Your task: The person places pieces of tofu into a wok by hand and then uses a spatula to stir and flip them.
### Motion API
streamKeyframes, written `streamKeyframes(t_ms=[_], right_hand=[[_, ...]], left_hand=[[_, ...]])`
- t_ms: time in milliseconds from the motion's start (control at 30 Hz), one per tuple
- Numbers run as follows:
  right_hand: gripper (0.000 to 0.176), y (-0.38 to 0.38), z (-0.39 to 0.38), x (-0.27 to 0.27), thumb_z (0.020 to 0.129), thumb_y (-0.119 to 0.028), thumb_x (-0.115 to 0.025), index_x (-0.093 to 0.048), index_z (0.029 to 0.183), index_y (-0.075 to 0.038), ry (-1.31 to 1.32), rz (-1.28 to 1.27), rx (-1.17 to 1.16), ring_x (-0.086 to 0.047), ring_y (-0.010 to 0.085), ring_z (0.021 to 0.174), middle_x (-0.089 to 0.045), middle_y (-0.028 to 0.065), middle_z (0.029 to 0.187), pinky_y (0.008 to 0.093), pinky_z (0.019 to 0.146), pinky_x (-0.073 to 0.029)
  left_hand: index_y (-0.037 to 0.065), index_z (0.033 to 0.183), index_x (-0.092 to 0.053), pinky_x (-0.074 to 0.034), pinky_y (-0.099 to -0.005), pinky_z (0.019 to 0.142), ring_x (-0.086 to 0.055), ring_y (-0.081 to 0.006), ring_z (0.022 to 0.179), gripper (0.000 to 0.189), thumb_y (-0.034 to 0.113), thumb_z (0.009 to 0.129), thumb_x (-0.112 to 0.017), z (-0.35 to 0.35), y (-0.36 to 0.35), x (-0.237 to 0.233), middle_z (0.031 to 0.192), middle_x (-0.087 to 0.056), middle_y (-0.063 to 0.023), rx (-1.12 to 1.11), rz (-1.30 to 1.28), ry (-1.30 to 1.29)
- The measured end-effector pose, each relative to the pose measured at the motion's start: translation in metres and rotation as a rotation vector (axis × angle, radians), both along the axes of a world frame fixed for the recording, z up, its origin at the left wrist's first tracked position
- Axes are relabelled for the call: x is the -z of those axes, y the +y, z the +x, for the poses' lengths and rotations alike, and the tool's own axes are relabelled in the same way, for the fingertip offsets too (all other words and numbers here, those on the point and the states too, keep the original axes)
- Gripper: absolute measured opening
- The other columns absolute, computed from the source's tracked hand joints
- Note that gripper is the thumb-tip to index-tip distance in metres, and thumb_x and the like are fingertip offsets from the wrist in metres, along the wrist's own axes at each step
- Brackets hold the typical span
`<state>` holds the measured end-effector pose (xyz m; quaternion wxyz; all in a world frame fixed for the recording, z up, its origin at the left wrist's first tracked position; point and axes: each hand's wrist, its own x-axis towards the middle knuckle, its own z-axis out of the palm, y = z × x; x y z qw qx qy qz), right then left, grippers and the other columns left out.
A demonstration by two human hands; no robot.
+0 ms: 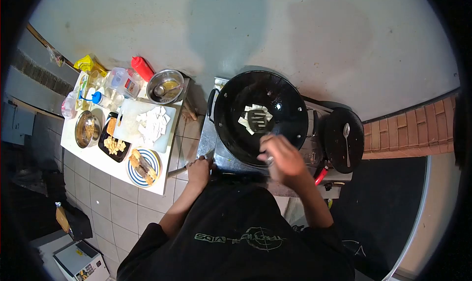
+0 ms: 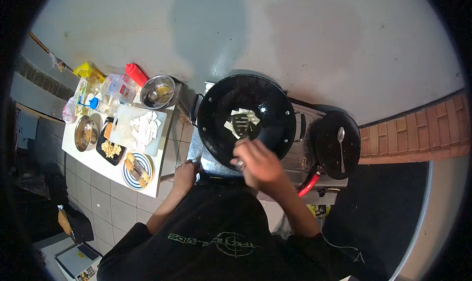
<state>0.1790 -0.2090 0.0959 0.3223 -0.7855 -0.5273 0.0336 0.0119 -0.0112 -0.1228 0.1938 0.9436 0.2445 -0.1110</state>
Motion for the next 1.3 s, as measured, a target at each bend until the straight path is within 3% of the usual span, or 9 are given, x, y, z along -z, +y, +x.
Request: streamKeyframes(t_ms=[200,500,567,600,700,800,1000,1100,1300], right_hand=[[0.015,-0.022,0.05,-0.007,0.097,-0.017,-0.057,-0.051,0.097,-0.003,0.145,0.095,0.323,-0.059,0.044,0.078,-0.058,0.0193,0.083,0.0437,0.067,-0.047],[0.016,-0.035,0.078,0.015,0.099,-0.018,-0.054,-0.052,0.096,-0.003,0.148,0.028,0.466,-0.054,0.0405,0.063,-0.054,0.0193,0.07,0.0424,0.06,-0.042],[0.018,-0.037,0.084,0.034,0.1,-0.018,-0.054,-0.053,0.092,-0.003,0.197,0.264,0.437,-0.051,0.0277,0.055,-0.052,0.0123,0.065,0.0367,0.057,-0.04],[0.018,-0.038,0.084,0.043,0.1,-0.018,-0.054,-0.053,0.092,-0.003,0.2,0.266,0.443,-0.051,0.0277,0.055,-0.052,0.0123,0.065,0.0367,0.057,-0.04],[0.025,-0.036,0.08,0.064,0.102,-0.022,-0.054,-0.055,0.084,-0.005,0.491,0.344,0.497,-0.045,0.0043,0.059,-0.052,-0.0022,0.067,0.023,0.055,-0.035],[0.026,-0.024,0.07,0.08,0.102,-0.022,-0.054,-0.055,0.083,-0.006,0.663,0.521,0.496,-0.046,0.0034,0.059,-0.053,-0.003,0.068,0.0211,0.055,-0.036],[0.021,-0.008,0.044,0.078,0.103,-0.019,-0.051,-0.054,0.087,-0.005,0.664,0.514,0.501,-0.05,0.0052,0.063,-0.062,0.0021,0.086,0.0206,0.059,-0.04],[0.012,-0.004,0.024,0.058,0.094,-0.001,-0.058,-0.052,0.085,0.002,0.439,0.488,0.425,-0.06,0.017,0.073,-0.06,0.0112,0.082,0.0295,0.068,-0.048],[0.01,-0.004,-0.009,0.04,0.085,0.005,-0.063,-0.054,0.085,0.002,0.156,0.411,0.247,-0.061,0.0295,0.076,-0.06,0.0133,0.085,0.0351,0.07,-0.049]], left_hand=[[0.019,0.098,-0.072,-0.052,-0.0493,0.079,-0.071,-0.0301,0.087,0.019,0.034,0.089,-0.064,0.002,0.001,-0.01,0.096,-0.069,-0.0105,0.041,-0.017,0.032],[0.017,0.097,-0.071,-0.054,-0.0488,0.076,-0.07,-0.0325,0.084,0.017,0.03,0.09,-0.063,-0.001,-0.002,-0.015,0.093,-0.067,-0.0113,0.046,0.001,-0.03],[0.019,0.093,-0.071,-0.054,-0.0481,0.075,-0.069,-0.0329,0.083,0.012,0.024,0.089,-0.061,0.0,-0.004,-0.019,0.092,-0.066,-0.0103,0.043,0.004,-0.032],[0.02,0.088,-0.072,-0.054,-0.0475,0.074,-0.069,-0.0334,0.081,0.013,0.018,0.089,-0.059,0.0,-0.004,-0.021,0.092,-0.065,-0.0094,0.032,0.005,-0.038],[0.02,0.087,-0.072,-0.054,-0.0471,0.074,-0.068,-0.0332,0.081,0.013,0.017,0.088,-0.059,0.001,-0.004,-0.021,0.092,-0.065,-0.0091,0.032,0.018,-0.048],[0.014,0.093,-0.069,-0.054,-0.0473,0.076,-0.069,-0.0318,0.084,0.014,0.025,0.09,-0.061,0.001,-0.001,-0.023,0.093,-0.066,-0.0118,0.079,-0.016,0.004],[0.017,0.086,-0.07,-0.054,-0.0474,0.071,-0.068,-0.033,0.08,0.009,0.019,0.088,-0.062,0.001,-0.003,-0.016,0.09,-0.065,-0.0093,0.049,0.048,-0.054],[0.014,0.092,-0.069,-0.054,-0.0468,0.077,-0.07,-0.0307,0.084,0.013,0.022,0.089,-0.06,0.0,-0.003,-0.016,0.093,-0.067,-0.0109,0.055,0.04,0.008],[0.016,0.095,-0.071,-0.054,-0.0469,0.077,-0.07,-0.031,0.085,0.015,0.023,0.091,-0.058,0.001,-0.004,-0.016,0.096,-0.068,-0.0106,0.048,0.024,0.005]])
